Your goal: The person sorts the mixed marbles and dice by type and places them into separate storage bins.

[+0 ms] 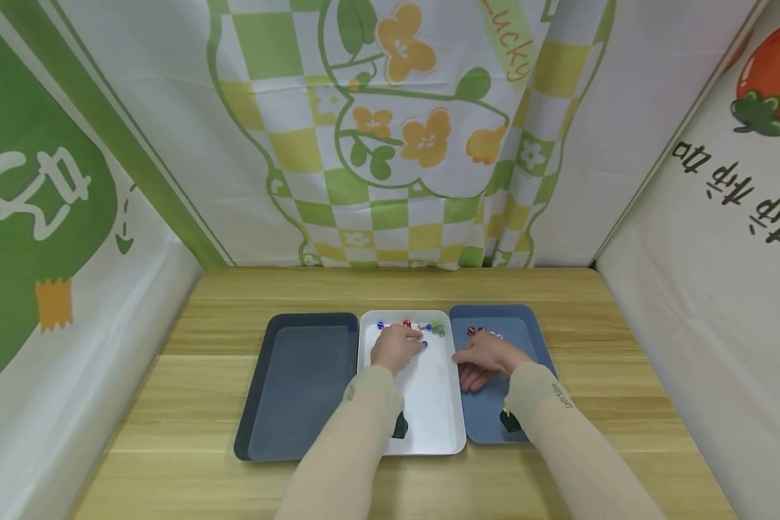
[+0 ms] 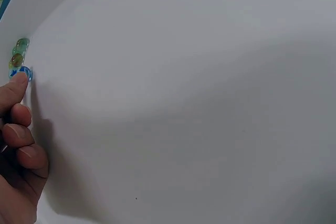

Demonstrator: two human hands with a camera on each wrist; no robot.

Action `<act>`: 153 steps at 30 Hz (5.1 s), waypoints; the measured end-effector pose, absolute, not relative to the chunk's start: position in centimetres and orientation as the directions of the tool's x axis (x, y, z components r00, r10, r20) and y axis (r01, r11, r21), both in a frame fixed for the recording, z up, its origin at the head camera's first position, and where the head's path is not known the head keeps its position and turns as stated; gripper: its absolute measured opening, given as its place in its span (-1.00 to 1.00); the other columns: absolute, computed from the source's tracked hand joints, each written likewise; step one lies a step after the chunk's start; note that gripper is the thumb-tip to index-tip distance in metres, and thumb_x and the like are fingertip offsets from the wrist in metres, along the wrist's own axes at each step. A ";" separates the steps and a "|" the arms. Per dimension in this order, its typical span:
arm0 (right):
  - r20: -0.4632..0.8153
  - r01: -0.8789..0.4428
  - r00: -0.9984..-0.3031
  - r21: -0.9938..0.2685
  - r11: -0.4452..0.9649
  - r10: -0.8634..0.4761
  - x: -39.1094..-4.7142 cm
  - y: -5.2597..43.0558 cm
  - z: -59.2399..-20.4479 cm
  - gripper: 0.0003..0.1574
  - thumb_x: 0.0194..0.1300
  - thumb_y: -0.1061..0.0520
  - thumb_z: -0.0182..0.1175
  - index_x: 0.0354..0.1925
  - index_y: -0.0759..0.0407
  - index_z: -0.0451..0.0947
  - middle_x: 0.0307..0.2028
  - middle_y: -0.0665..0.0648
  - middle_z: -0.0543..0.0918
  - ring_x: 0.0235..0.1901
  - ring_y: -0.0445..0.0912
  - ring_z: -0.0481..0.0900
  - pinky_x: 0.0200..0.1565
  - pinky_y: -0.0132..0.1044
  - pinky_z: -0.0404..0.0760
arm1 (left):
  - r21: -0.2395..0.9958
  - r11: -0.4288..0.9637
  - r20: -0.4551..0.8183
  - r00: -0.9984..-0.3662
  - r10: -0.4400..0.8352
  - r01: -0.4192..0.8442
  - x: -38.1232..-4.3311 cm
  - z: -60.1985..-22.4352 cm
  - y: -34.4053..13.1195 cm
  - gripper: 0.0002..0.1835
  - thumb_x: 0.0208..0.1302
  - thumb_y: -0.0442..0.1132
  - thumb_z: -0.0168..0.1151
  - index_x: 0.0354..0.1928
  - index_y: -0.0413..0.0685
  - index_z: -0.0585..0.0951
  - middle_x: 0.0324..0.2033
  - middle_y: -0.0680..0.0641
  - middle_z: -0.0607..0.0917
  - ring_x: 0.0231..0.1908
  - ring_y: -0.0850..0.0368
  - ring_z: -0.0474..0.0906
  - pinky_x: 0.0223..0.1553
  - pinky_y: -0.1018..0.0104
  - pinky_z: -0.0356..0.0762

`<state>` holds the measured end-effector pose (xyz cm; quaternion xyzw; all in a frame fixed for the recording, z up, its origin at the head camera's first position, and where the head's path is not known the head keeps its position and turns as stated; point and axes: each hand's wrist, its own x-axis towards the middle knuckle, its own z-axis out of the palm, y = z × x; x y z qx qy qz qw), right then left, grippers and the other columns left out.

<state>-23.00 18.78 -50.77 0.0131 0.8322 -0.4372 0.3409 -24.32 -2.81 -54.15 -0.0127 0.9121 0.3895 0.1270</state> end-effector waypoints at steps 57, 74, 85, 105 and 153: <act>-0.578 0.320 -0.774 -0.708 0.630 -0.257 -22.9 18.5 -50.6 -0.65 0.44 0.08 0.24 -0.35 0.34 0.73 -0.48 0.27 0.77 -0.50 0.04 0.78 -0.38 -0.14 0.79 | 0.618 0.786 -0.191 -0.971 0.145 -0.004 -23.1 -54.2 1.1 -0.81 0.26 -0.14 0.45 -0.09 0.18 0.83 -0.01 0.03 0.79 0.00 0.01 0.69 -0.04 0.06 0.66; -0.583 0.322 -0.768 -0.710 0.626 -0.265 -22.9 18.6 -50.7 -0.66 0.42 0.09 0.24 -0.36 0.34 0.72 -0.49 0.27 0.76 -0.52 0.02 0.78 -0.40 -0.15 0.79 | 0.694 0.717 -0.110 -0.975 0.192 0.062 -24.1 -53.5 -0.7 -0.87 0.24 -0.12 0.47 -0.18 0.18 0.85 -0.02 0.01 0.77 0.03 0.04 0.66 0.00 0.10 0.64; -0.591 0.333 -0.765 -0.703 0.628 -0.255 -22.9 18.5 -50.7 -0.66 0.43 0.07 0.25 -0.34 0.33 0.73 -0.48 0.27 0.76 -0.49 0.04 0.79 -0.38 -0.14 0.79 | 0.794 0.607 -0.075 -0.984 0.163 0.039 -24.5 -50.6 -3.8 -0.80 0.33 -0.17 0.41 -0.04 0.06 0.82 -0.03 0.01 0.80 -0.13 0.06 0.69 -0.19 0.19 0.64; -0.574 0.347 -0.788 -0.713 0.609 -0.222 -22.6 18.3 -50.7 -0.74 0.40 0.17 0.26 -0.31 0.36 0.73 -0.48 0.28 0.75 -0.52 0.03 0.77 -0.38 -0.14 0.79 | 0.863 0.494 -0.112 -0.994 -0.008 -0.101 -24.5 -49.9 -11.4 -0.76 0.40 -0.17 0.35 0.05 0.03 0.78 -0.16 -0.13 0.77 -0.42 0.10 0.51 -0.43 0.31 0.47; -0.544 0.322 -0.811 -0.722 0.612 -0.216 -22.4 18.1 -50.6 -0.80 0.36 0.20 0.28 -0.32 0.32 0.75 -0.51 0.26 0.75 -0.51 0.05 0.77 -0.40 -0.15 0.79 | 0.753 0.609 -0.087 -0.954 -0.286 -0.251 -23.2 -54.0 -17.8 -0.75 0.35 -0.20 0.39 0.02 -0.09 0.78 0.00 -0.18 0.77 0.08 -0.16 0.68 0.05 -0.04 0.68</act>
